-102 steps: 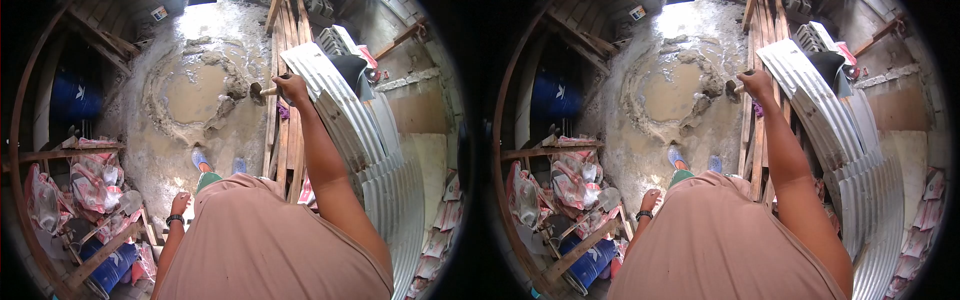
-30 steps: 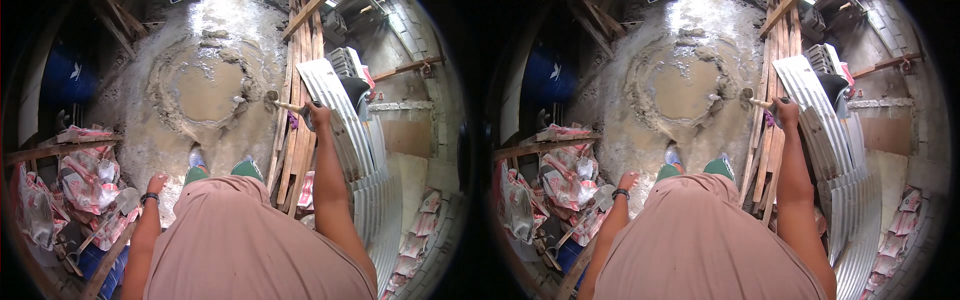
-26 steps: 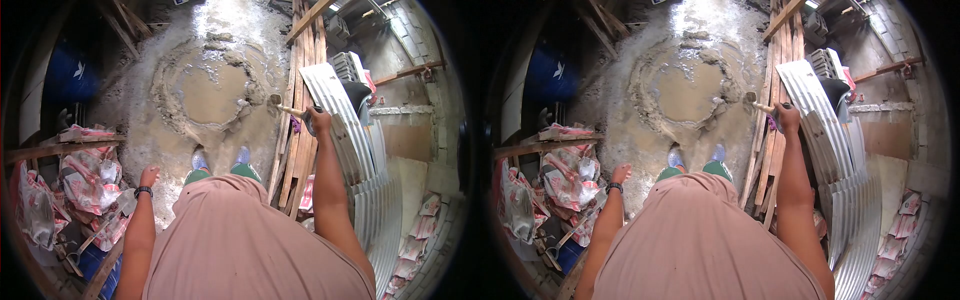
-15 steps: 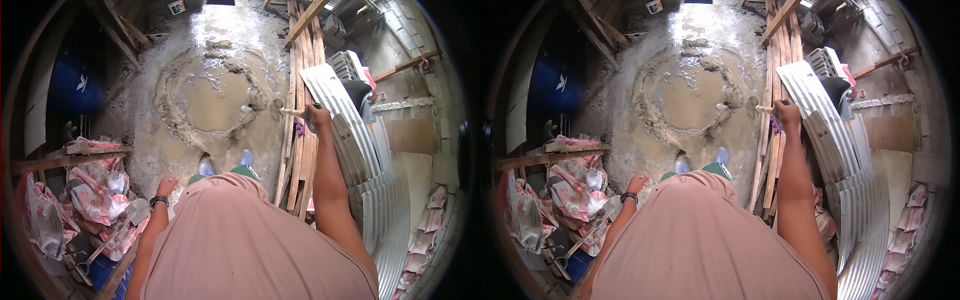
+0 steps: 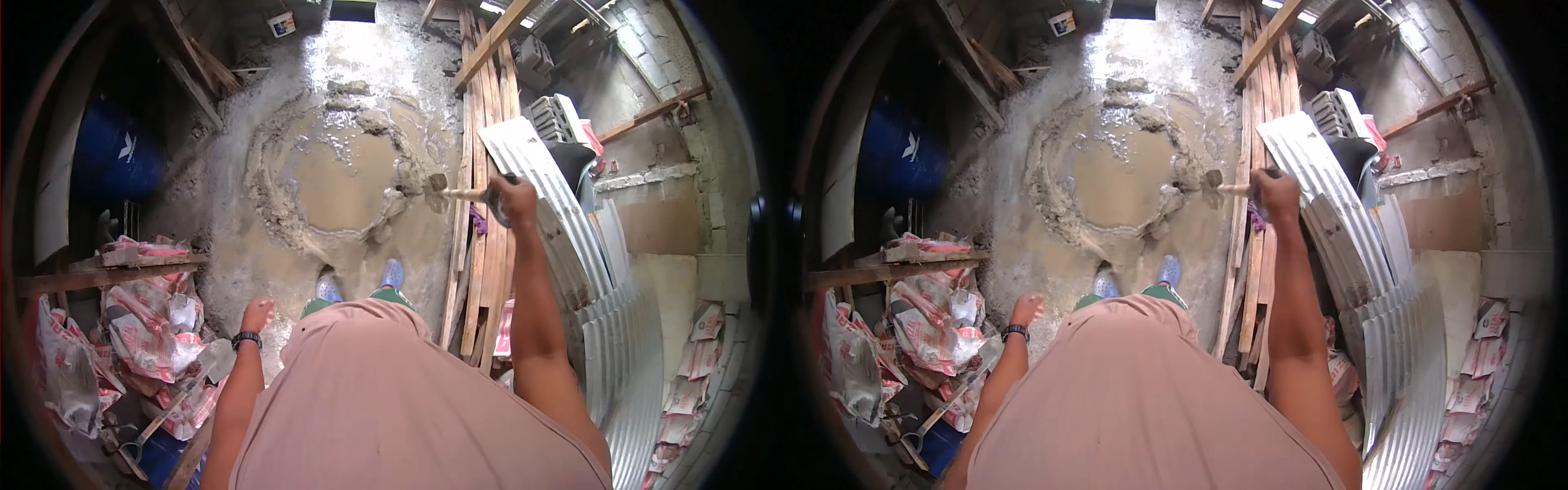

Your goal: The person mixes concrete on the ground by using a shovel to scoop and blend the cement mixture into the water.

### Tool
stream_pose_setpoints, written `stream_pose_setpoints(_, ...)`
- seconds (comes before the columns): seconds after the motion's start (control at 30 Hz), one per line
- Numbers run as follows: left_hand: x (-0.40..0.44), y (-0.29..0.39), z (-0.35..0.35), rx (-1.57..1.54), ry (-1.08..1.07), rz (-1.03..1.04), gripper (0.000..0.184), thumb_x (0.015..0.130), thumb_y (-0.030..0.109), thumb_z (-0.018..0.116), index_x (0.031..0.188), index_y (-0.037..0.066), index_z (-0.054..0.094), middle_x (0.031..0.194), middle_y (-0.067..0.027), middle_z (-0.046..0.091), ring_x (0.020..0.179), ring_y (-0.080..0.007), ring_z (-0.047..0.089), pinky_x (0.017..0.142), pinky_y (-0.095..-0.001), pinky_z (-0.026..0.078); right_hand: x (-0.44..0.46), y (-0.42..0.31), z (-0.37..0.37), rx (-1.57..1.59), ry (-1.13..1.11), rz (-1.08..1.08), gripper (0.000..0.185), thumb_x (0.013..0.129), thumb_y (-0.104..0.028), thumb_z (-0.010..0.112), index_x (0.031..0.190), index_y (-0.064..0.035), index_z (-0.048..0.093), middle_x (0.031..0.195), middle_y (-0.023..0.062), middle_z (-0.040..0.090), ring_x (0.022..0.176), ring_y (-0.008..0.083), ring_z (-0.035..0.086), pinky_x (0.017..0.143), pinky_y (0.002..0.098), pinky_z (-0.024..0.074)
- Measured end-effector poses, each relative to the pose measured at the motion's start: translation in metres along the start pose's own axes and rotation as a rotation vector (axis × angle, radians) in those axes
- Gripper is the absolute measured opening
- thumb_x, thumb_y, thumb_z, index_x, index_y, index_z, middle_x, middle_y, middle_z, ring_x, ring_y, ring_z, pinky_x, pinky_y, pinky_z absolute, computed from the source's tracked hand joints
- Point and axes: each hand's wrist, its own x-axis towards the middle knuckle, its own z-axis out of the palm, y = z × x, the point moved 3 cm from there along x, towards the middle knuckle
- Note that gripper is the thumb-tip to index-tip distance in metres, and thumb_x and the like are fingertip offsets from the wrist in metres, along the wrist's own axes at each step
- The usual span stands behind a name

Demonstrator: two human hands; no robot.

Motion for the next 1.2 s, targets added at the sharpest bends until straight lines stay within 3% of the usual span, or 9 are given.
stream_pose_setpoints(0.03, -0.002, -0.003, 0.000, 0.001, -0.011, -0.013, 0.037, 0.089, 0.029, 0.065, 0.109, -0.002, 0.063, 0.082, -0.0109, 0.068, 0.062, -0.0163, 0.064, 0.054, -0.0290, 0.051, -0.003, -0.020, -0.016, -0.050, -0.032, 0.019, 0.030, 0.075, -0.029, 0.075, 0.079, 0.0000, 0.071, 0.064, 0.0050, 0.063, 0.050, 0.0126, 0.056, 0.047, 0.0289, 0.0439)
stream_pose_setpoints(0.2, 0.009, -0.005, 0.003, -0.064, 0.052, -0.008, 0.035, 0.090, 0.033, 0.063, 0.106, 0.002, 0.063, 0.081, -0.0091, 0.068, 0.059, -0.0155, 0.063, 0.051, -0.0285, 0.047, -0.002, -0.076, -0.038, 0.529, -0.050, 0.093, 0.017, 0.086, -0.017, 0.069, 0.075, -0.0087, 0.059, 0.060, -0.0029, 0.048, 0.043, 0.0065, 0.042, 0.039, 0.0231, 0.0332)
stream_pose_setpoints(0.37, -0.011, -0.020, 0.011, -0.153, 0.097, 0.000, 0.036, 0.090, 0.033, 0.064, 0.108, 0.003, 0.061, 0.081, -0.0098, 0.068, 0.059, -0.0163, 0.063, 0.050, -0.0293, 0.047, 0.047, -0.019, 0.065, 0.749, -0.002, 0.237, 0.018, 0.083, -0.014, 0.070, 0.072, -0.0071, 0.058, 0.060, 0.0018, 0.052, 0.042, 0.0108, 0.047, 0.036, 0.0278, 0.0374)
stream_pose_setpoints(0.47, -0.025, -0.053, 0.004, -0.152, 0.134, -0.009, 0.036, 0.089, 0.032, 0.064, 0.109, 0.002, 0.060, 0.079, -0.0099, 0.067, 0.058, -0.0160, 0.062, 0.050, -0.0287, 0.047, 0.034, -0.027, 0.135, 0.770, 0.050, 0.236, 0.015, 0.085, -0.013, 0.068, 0.075, -0.0073, 0.057, 0.062, 0.0011, 0.052, 0.043, 0.0110, 0.046, 0.039, 0.0273, 0.0388)
stream_pose_setpoints(0.77, -0.075, -0.136, -0.021, -0.267, 0.197, -0.274, 0.034, 0.089, 0.032, 0.063, 0.113, 0.007, 0.059, 0.084, -0.0093, 0.067, 0.060, -0.0159, 0.063, 0.049, -0.0286, 0.047, 0.010, -0.072, 0.233, 0.433, -0.148, -0.005, 0.010, 0.077, -0.010, 0.068, 0.077, -0.0038, 0.060, 0.063, 0.0022, 0.057, 0.046, 0.0111, 0.050, 0.043, 0.0275, 0.0390)
stream_pose_setpoints(0.9, -0.074, -0.151, -0.008, -0.339, 0.217, -0.245, 0.035, 0.089, 0.034, 0.063, 0.112, 0.008, 0.059, 0.087, -0.0096, 0.068, 0.060, -0.0161, 0.063, 0.049, -0.0301, 0.047, -0.021, -0.088, 0.240, 0.326, -0.361, -0.137, 0.014, 0.073, -0.013, 0.066, 0.076, -0.0004, 0.060, 0.065, 0.0061, 0.060, 0.053, 0.0142, 0.055, 0.047, 0.0336, 0.0430)
stream_pose_setpoints(0.97, -0.066, -0.149, 0.001, -0.338, 0.186, -0.242, 0.035, 0.089, 0.034, 0.063, 0.111, 0.007, 0.059, 0.086, -0.0093, 0.068, 0.060, -0.0160, 0.063, 0.049, -0.0299, 0.047, -0.039, -0.094, 0.237, -0.036, -0.490, -0.309, 0.018, 0.072, -0.015, 0.067, 0.082, -0.0005, 0.063, 0.068, 0.0102, 0.063, 0.059, 0.0181, 0.059, 0.053, 0.0355, 0.0464)
stream_pose_setpoints(1.0, -0.064, -0.144, 0.007, -0.335, 0.159, -0.243, 0.034, 0.089, 0.034, 0.063, 0.111, 0.007, 0.059, 0.086, -0.0091, 0.068, 0.061, -0.0159, 0.063, 0.049, -0.0296, 0.047, -0.041, -0.087, 0.237, -0.175, -0.494, -0.312, 0.024, 0.072, -0.016, 0.068, 0.090, -0.0010, 0.064, 0.073, 0.0144, 0.065, 0.067, 0.0242, 0.063, 0.063, 0.0383, 0.0493)
stream_pose_setpoints(1.2, -0.046, -0.109, 0.014, -0.159, 0.079, -0.103, 0.036, 0.089, 0.034, 0.063, 0.111, 0.006, 0.059, 0.086, -0.0088, 0.069, 0.064, -0.0164, 0.064, 0.053, -0.0305, 0.049, -0.043, -0.071, 0.203, -0.302, -0.578, -0.539, 0.026, 0.074, -0.017, 0.068, 0.095, -0.0027, 0.064, 0.082, 0.0204, 0.067, 0.075, 0.0316, 0.066, 0.071, 0.0422, 0.0496)
